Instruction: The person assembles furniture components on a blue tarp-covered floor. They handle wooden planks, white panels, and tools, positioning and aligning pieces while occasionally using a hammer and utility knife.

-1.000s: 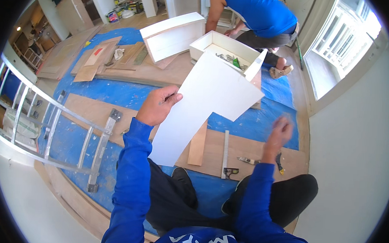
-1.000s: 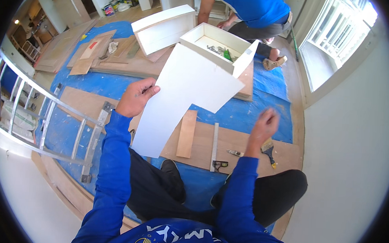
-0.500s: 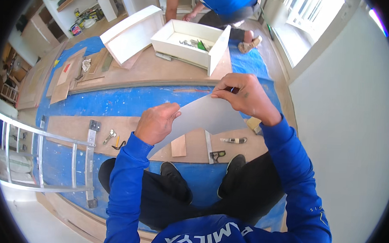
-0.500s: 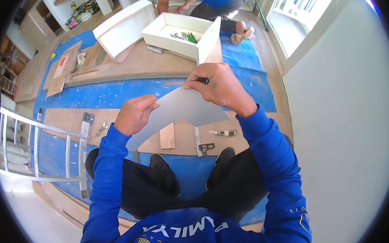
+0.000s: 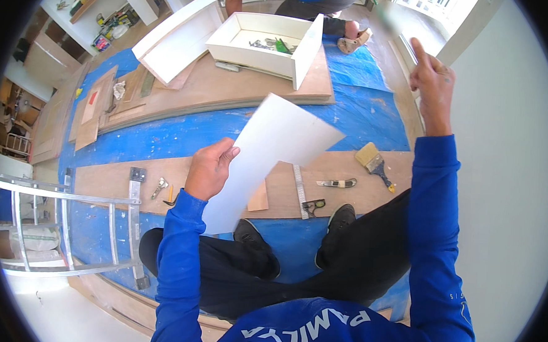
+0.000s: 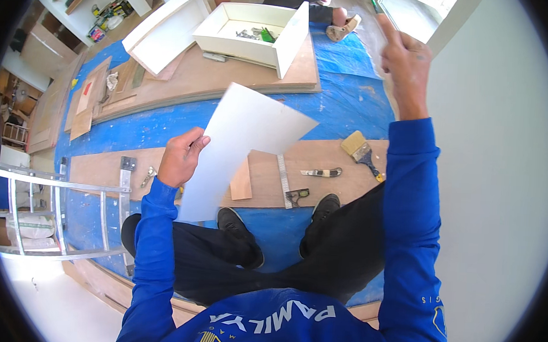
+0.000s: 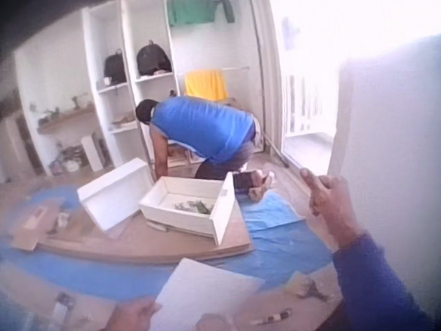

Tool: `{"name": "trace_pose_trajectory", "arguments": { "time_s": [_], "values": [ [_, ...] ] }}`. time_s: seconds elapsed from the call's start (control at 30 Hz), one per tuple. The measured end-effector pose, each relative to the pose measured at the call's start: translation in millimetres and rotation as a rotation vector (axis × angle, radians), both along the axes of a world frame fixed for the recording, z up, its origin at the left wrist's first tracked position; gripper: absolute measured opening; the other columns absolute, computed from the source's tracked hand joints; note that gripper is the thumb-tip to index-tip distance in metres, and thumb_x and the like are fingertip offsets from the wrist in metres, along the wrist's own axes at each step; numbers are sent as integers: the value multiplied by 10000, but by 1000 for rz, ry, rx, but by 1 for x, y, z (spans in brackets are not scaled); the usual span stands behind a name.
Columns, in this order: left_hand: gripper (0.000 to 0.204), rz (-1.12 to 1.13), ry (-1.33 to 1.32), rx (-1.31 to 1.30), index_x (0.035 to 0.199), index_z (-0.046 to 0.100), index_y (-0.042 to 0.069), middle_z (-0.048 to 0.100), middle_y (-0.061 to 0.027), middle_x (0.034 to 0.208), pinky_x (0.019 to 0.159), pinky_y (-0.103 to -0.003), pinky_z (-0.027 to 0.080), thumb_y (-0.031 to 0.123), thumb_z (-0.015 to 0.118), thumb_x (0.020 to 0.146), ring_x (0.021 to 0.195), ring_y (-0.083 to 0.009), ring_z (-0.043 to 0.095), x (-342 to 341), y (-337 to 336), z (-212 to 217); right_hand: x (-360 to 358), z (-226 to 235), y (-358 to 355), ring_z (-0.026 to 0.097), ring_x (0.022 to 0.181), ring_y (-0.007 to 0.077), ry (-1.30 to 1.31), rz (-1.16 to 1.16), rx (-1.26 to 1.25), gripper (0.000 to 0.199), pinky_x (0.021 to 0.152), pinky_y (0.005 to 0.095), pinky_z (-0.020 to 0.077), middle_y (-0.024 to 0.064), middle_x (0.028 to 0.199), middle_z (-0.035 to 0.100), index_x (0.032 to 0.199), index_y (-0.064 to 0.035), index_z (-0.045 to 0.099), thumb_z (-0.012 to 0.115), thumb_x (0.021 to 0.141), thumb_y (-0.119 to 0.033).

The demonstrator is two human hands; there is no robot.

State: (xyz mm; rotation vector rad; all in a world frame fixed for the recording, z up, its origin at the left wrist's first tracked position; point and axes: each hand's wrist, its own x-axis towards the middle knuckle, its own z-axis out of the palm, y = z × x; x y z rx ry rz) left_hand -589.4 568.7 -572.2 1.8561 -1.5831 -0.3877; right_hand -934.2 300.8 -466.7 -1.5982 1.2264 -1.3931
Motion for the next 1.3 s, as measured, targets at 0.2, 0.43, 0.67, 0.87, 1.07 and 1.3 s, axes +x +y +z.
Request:
{"name": "trace_pose_trajectory", "arguments": {
  "time_s": [0.2, 0.43, 0.67, 0.87, 1.07, 1.3],
  "values": [
    [252, -6, 529, 101, 904, 613, 17, 551, 1, 721, 593, -276, 424, 222, 632, 1049, 705, -57, 514, 12, 1, -1, 11, -6, 4, 504, 461, 92, 145, 3, -203, 300, 474, 257, 395, 4, 556, 532, 872, 2, 732, 706, 989, -273],
    [268, -21, 728, 183, 913, 626, 33, 632, 6, 810, 654, -237, 496, 255, 615, 1063, 737, -55, 569, -4, 1, 13, 38, 4, 43, 616, 616, 89, 266, 186, -127, 180, 594, 227, 464, 13, 702, 665, 1002, -16, 763, 733, 969, -190],
    [267, -38, 727, 221, 934, 631, 41, 652, 5, 827, 662, -231, 501, 272, 609, 1066, 741, -58, 587, -15, -2, 11, 66, -21, 65, 669, 706, 227, 417, 549, -495, 344, 700, 339, 511, 84, 774, 712, 1031, -41, 757, 840, 836, -311],
    [274, -54, 763, 220, 945, 640, 38, 639, 14, 828, 659, -229, 490, 280, 605, 1067, 746, -52, 574, -14, -1, 8, 73, -24, 67, 639, 588, 220, 459, 633, -126, 269, 586, 349, 495, 120, 644, 647, 904, 1, 747, 793, 880, -263],
    [265, -56, 662, 222, 935, 631, 43, 600, 36, 805, 661, -224, 485, 279, 625, 1054, 755, -43, 555, -12, -6, 9, 68, -44, 46, 594, 674, 97, 227, 607, -182, 227, 626, 267, 482, 27, 751, 656, 927, 0, 733, 603, 1043, -146],
    [221, 252, 868, 6, 979, 672, 40, 681, -8, 865, 631, -263, 565, 244, 621, 1050, 766, -71, 635, 29, -4, -13, 51, -47, 21, 611, 671, 108, 281, 336, -164, 162, 619, 277, 499, 64, 797, 692, 1078, -24, 701, 594, 1026, -134]
  ]
}}
